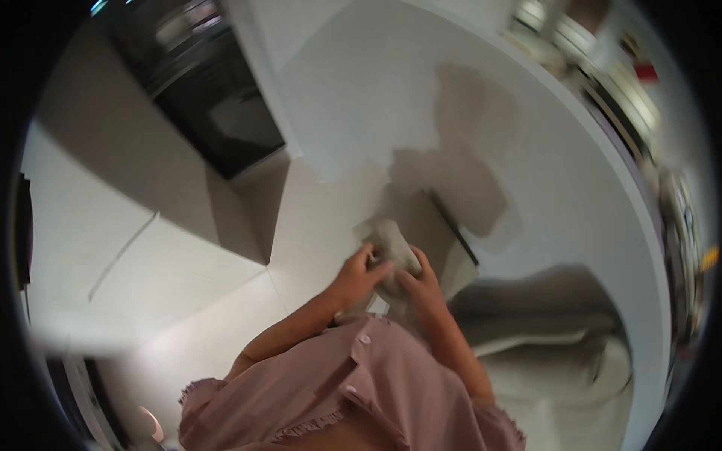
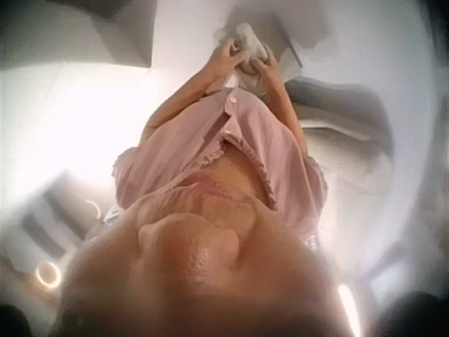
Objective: The person wipes a plastic-wrapped mattress, a beige headboard, a white shelf, and a white cabinet using a cloth. The person moves around the room to reach different surfaces and continues wiping each area methodically.
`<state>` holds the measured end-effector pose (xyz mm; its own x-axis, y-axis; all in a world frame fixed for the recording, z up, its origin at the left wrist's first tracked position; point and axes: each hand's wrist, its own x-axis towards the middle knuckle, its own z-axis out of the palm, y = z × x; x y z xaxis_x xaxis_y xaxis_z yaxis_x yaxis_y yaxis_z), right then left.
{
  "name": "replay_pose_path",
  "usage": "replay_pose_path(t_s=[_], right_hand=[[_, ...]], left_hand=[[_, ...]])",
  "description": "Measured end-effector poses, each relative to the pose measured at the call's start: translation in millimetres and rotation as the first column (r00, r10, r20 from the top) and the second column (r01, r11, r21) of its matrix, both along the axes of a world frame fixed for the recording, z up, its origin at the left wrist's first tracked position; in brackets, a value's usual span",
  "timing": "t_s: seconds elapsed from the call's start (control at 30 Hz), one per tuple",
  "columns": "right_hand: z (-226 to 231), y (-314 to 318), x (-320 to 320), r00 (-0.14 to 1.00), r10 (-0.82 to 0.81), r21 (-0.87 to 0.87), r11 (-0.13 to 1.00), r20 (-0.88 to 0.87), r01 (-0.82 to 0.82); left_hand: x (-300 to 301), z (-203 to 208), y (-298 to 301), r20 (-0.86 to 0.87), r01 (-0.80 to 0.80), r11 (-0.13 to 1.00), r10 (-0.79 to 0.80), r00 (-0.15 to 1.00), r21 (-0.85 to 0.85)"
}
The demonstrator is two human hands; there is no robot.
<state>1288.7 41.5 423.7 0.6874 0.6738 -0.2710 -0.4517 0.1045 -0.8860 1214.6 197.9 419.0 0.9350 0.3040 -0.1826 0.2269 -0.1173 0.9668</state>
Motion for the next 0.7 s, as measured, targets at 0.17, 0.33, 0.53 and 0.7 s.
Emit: replay_pose_path(t_s=[0.17,0.33,0.53,0.7], right_hand=[[-11,82,-11,0.884,0.002,-0.214,0.971,0.467,0.111],[-26,130,-18,0.899,-0.135,-0.179,0.957,0.417,0.227],[-30,138,-1,0.947,-0.179,-0.195,0.952,0.267,0.236],[-13,154,46,0.675,0.025,-0.364,0.856,0.738,0.367]], left_hand=[[-10,-21,78,0.082,-0.040,0.987,0.053,0.995,-0.153],[-12,-24,137,0.060,0.041,0.966,-0.026,0.998,-0.254],[7,-31,158,0.040,0.125,0.954,-0.118,0.992,-0.271],[46,-25,183,0.150,0.144,0.987,-0.132,0.980,-0.070]])
